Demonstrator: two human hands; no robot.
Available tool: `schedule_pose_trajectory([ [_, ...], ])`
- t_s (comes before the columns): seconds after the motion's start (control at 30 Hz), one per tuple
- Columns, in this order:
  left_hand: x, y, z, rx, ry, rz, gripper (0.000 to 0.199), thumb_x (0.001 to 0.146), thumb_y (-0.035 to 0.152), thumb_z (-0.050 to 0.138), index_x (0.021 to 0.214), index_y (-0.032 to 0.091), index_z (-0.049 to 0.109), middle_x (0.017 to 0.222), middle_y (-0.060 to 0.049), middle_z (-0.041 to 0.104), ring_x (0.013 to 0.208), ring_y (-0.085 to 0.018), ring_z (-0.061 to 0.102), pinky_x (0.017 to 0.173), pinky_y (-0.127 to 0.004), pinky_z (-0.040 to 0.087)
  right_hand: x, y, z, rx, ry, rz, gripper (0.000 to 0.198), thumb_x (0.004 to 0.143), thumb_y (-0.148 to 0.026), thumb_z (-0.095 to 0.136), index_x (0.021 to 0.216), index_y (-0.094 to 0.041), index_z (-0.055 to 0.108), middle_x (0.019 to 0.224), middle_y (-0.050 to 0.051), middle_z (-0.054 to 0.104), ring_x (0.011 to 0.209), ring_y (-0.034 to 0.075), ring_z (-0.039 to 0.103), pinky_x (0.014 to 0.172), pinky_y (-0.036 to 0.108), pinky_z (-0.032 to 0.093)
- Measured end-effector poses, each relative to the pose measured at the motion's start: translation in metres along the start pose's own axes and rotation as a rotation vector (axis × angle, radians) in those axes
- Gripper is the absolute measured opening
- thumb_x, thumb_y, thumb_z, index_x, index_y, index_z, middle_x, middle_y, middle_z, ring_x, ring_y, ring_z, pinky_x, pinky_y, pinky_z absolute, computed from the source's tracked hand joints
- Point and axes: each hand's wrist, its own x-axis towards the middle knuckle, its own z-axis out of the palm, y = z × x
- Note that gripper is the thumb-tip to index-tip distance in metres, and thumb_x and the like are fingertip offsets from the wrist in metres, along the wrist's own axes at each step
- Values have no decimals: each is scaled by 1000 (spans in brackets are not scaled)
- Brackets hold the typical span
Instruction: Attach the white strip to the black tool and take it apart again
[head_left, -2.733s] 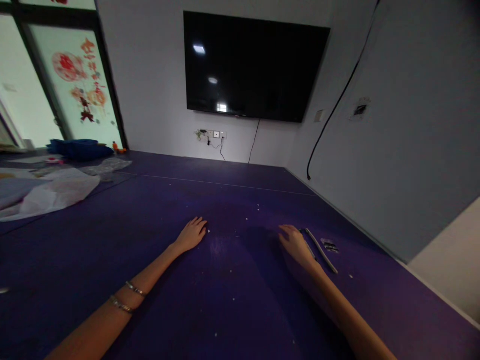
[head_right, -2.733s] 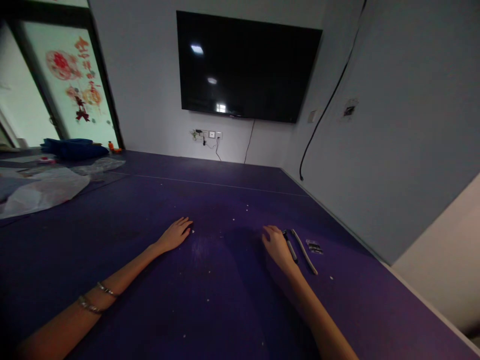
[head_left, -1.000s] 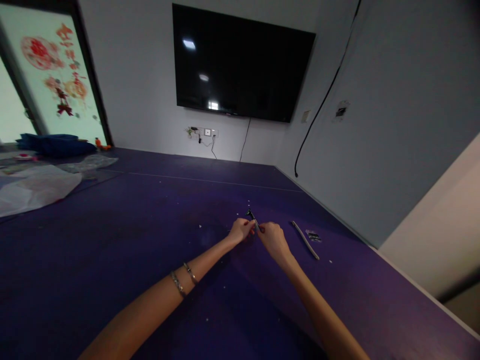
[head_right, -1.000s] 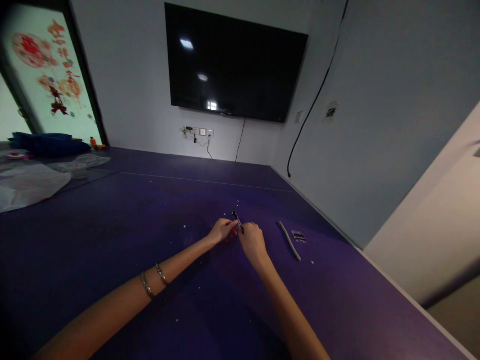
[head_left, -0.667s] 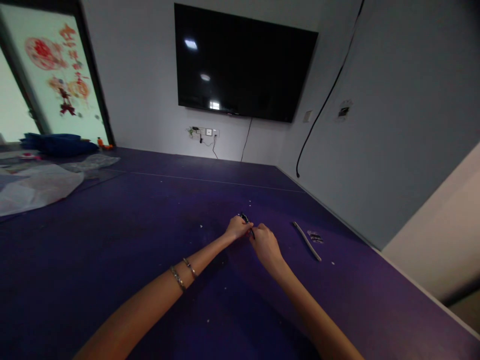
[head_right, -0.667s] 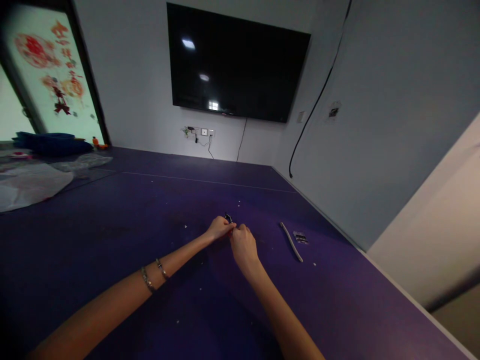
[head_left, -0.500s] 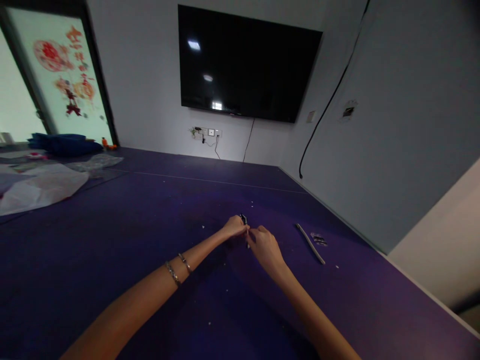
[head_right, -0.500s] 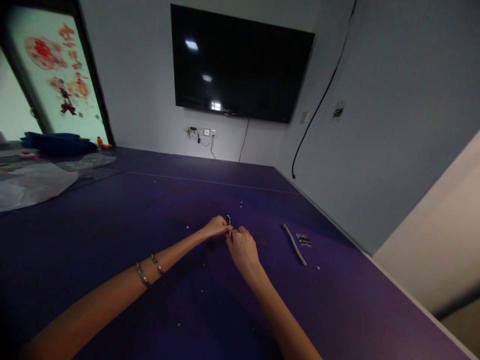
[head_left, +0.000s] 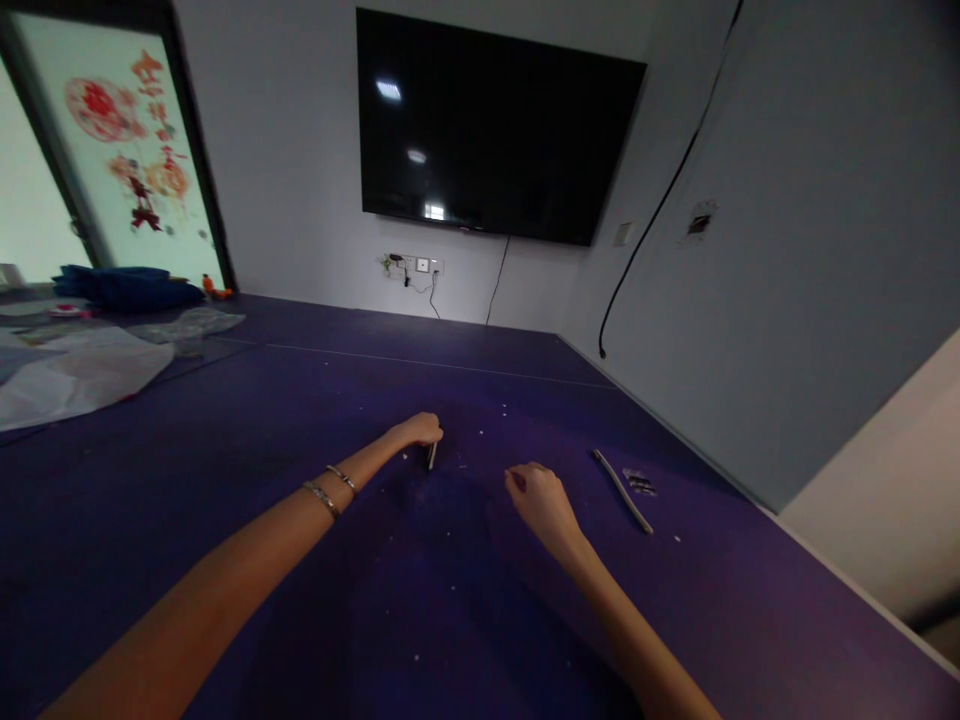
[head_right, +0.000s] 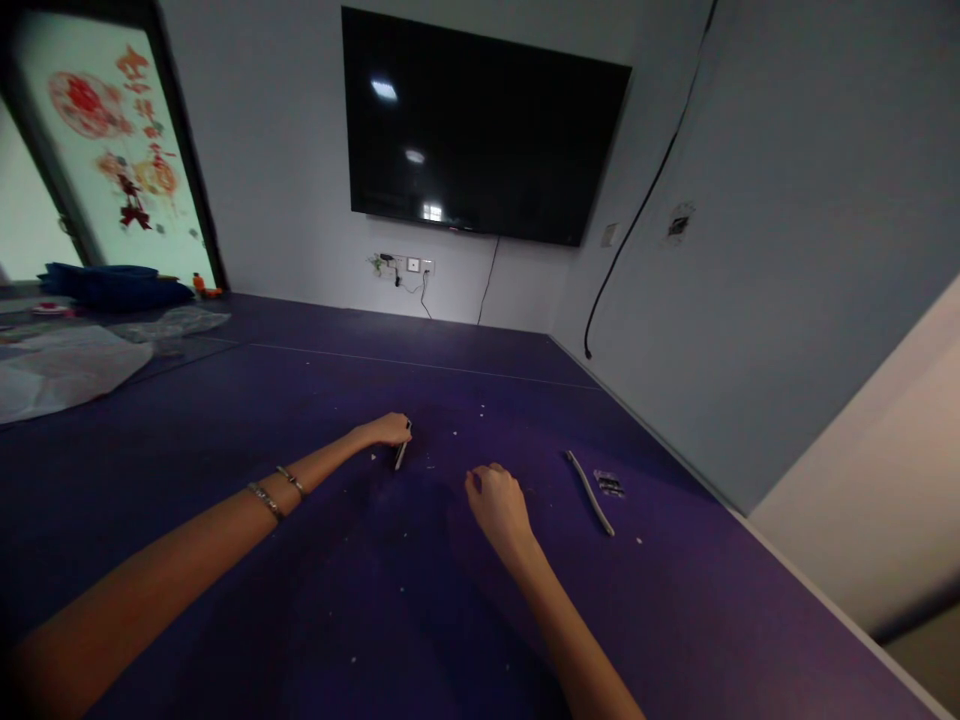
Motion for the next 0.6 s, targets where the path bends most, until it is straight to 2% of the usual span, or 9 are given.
schedule_pose_trajectory([
  [0.27,4,-2,9,20,30,5,28,67,27,54,84,11,70,94,-18,67,85,-24,64,66,-25,46,0,5,2,-7,-6,1,31,86,-25,40,76,-16,68,78,8,67,64,15,60,61,21,38],
  [0.43,-9,-5,11,-5,67,-32,40,73,44,49,91,13,68,96,-17,67,90,-26,63,66,-26,46,1,8,0,-2,2,15,30,84,-25,41,76,-17,68,78,8,67,64,15,61,60,21,38],
  [0.6,-28,-3,16,-57,113,-90,50,76,54,41,93,14,65,96,-17,66,91,-27,62,66,-28,46,7,29,-18,-5,61,82,28,82,-26,43,82,-20,70,82,6,69,71,16,62,61,21,38],
])
